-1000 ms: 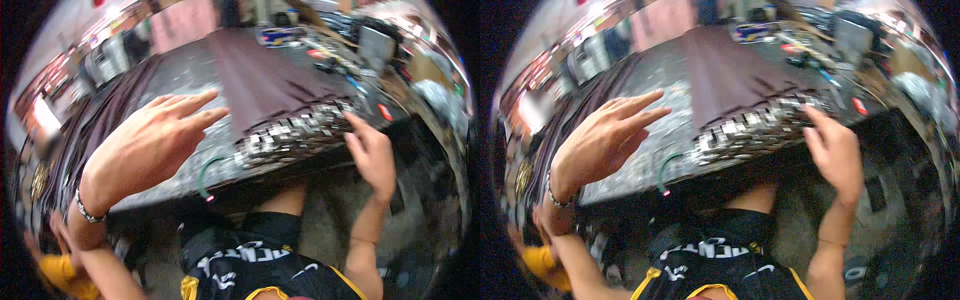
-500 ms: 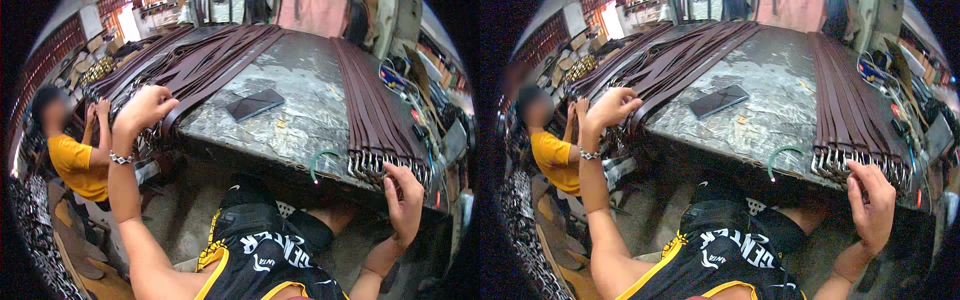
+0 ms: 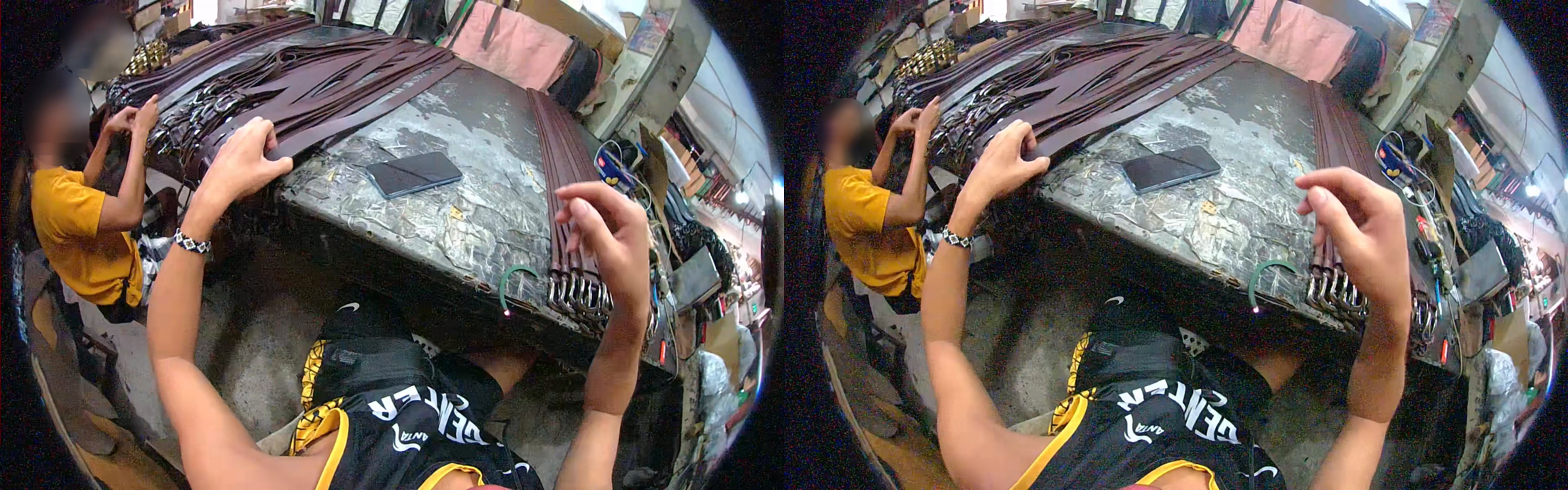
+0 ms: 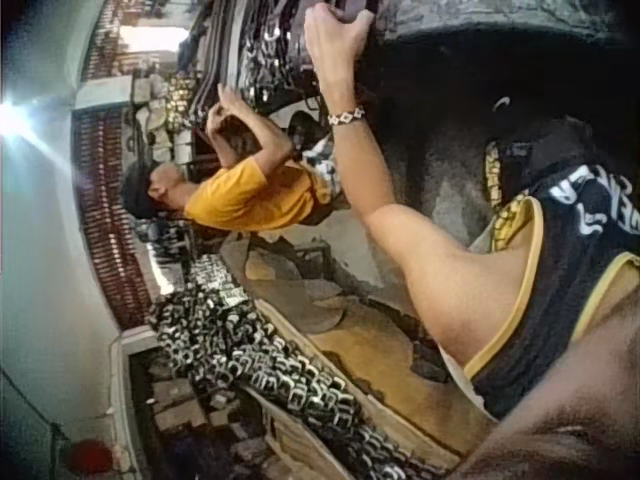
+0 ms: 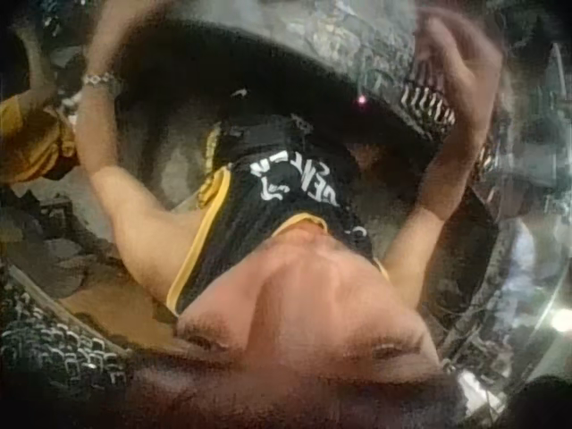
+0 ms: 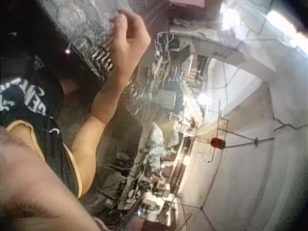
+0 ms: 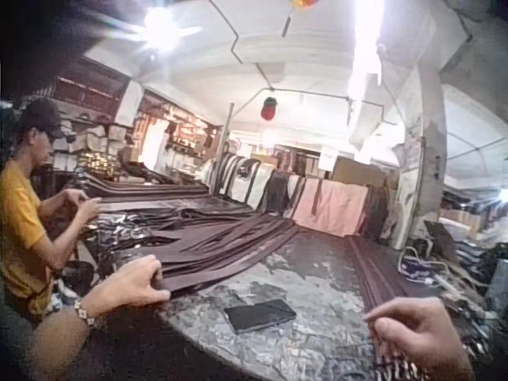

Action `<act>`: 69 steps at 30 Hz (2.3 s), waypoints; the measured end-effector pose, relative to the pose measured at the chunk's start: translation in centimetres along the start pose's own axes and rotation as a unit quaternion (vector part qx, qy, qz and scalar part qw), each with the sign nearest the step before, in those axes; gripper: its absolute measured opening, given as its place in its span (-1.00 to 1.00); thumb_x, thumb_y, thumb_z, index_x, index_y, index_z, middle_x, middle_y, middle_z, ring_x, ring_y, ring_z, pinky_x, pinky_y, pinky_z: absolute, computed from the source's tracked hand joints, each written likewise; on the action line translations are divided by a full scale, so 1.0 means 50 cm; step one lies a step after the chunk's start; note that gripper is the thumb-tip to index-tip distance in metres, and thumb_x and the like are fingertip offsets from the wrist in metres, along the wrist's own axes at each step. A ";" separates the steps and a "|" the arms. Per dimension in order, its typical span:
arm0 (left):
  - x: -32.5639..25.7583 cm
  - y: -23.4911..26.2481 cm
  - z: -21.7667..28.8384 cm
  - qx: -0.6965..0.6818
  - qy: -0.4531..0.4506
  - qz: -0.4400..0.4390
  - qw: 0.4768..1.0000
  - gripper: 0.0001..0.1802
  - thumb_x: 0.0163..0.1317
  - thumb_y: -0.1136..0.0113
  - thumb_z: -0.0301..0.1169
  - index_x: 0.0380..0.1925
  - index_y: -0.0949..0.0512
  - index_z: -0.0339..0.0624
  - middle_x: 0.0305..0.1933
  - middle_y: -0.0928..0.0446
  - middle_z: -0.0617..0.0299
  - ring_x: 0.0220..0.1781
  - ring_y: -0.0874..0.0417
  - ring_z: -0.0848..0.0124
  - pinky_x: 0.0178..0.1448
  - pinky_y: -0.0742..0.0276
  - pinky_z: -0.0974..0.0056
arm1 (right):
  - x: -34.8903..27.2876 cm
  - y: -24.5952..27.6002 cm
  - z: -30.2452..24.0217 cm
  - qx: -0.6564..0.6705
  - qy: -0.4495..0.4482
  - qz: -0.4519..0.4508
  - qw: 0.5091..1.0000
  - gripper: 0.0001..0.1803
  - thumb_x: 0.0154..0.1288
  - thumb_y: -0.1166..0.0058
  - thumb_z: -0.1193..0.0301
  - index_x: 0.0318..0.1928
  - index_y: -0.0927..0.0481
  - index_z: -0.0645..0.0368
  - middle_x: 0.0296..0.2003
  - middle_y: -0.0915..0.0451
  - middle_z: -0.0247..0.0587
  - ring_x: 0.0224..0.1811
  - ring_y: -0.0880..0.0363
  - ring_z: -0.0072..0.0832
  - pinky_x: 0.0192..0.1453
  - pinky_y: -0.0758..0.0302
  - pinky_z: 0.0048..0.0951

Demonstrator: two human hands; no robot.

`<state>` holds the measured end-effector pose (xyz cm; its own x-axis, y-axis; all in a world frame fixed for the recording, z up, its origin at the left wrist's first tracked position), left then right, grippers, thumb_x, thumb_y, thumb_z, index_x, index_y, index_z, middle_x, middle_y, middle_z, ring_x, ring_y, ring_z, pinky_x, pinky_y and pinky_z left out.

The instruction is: The recorder is assembling leather belts by attaching buckles and loops, and smoothing the edges using a heating tool.

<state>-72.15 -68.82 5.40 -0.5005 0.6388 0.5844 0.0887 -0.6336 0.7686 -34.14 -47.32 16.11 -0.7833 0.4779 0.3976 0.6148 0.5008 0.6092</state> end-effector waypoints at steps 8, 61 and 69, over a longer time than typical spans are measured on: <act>0.023 0.012 -0.045 -0.225 0.049 -0.043 0.972 -0.64 0.09 -0.49 -0.25 -0.44 -0.47 -0.20 -0.51 -0.39 0.41 -0.45 -0.34 0.61 -0.40 -0.31 0.38 | 0.102 -0.141 -0.018 0.021 0.021 -0.094 0.995 -0.76 0.46 -0.10 0.41 -0.07 -0.67 0.36 -0.37 -0.68 -0.28 -0.47 -0.54 -0.70 -0.39 -0.49 -0.60; -0.089 -0.001 0.139 -0.299 -0.100 -0.220 0.923 -0.39 0.21 -0.44 0.03 0.05 -0.66 -0.23 -0.17 -0.65 0.11 -0.18 -0.63 0.37 -0.05 -0.54 0.27 | 0.636 -0.168 0.010 0.550 -0.047 -0.026 0.834 -0.59 0.49 0.28 0.47 0.12 -0.41 0.62 -0.09 -0.66 0.24 -0.13 -0.72 -0.08 0.05 -0.71 -0.21; 0.093 -0.051 0.251 -0.374 -0.089 0.097 0.918 -0.22 0.41 -0.22 0.04 0.37 -0.33 -0.35 0.00 -0.61 0.07 0.05 -0.60 0.40 0.18 -0.50 0.28 | 0.606 -0.135 -0.004 0.555 -0.054 -0.043 0.829 -0.67 0.50 0.24 0.50 -0.01 -0.54 0.50 -0.23 -0.69 0.10 -0.28 -0.74 -0.23 -0.12 -0.76 -0.31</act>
<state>-63.89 -58.74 9.44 -0.3831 0.5021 0.7753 -0.4884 -0.8225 0.2914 -62.03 -36.36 24.16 -0.8523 0.4387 0.2848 0.3107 0.8627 -0.3991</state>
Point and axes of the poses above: each hand's wrist, its own x-axis towards the middle knuckle, its own y-axis out of the back of the hand, z = x × y, the point moved 8 cm from there along x, towards the middle knuckle
